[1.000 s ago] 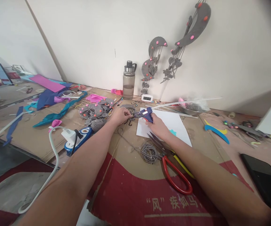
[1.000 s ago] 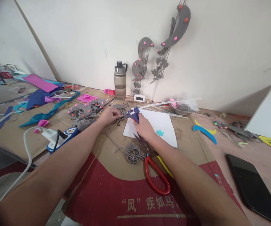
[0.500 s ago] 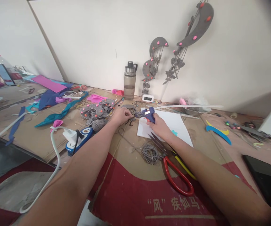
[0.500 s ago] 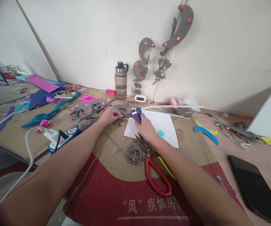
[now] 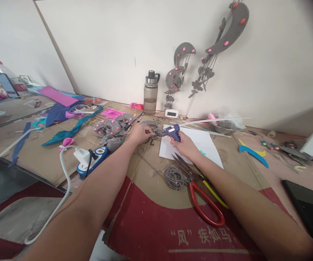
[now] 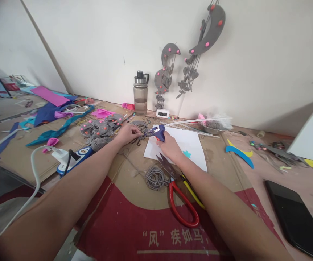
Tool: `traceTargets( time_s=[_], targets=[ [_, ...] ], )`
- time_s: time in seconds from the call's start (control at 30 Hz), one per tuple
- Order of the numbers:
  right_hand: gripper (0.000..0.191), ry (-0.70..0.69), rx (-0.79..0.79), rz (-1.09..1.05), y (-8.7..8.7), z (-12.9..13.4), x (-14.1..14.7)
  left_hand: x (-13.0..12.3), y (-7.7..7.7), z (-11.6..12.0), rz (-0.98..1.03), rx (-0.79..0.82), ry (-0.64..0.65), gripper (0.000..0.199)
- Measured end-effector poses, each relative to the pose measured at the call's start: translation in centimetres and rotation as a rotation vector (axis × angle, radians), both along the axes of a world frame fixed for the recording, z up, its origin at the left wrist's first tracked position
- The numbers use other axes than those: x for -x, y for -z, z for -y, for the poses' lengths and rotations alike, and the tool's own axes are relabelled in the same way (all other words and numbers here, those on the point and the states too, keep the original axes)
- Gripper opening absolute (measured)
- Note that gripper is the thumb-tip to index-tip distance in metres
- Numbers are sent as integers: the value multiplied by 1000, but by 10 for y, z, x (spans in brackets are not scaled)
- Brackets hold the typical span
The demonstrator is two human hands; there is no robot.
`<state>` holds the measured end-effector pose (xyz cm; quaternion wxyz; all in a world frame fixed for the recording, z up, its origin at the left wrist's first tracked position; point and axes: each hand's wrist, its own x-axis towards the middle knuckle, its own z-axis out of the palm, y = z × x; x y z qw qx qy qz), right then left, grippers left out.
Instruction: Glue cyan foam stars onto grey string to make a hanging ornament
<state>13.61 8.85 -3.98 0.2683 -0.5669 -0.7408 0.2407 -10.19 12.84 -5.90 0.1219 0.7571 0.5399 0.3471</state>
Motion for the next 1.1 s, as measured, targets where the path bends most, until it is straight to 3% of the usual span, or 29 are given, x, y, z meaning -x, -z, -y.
traceTargets(
  time_s=[0.7, 1.1],
  targets=[
    [31, -2, -29, -25, 2, 0, 2, 0, 0, 0, -32, 6, -16, 13],
    [32, 6, -11, -9, 2, -1, 0, 4, 8, -8, -58, -54, 24, 14]
  ],
)
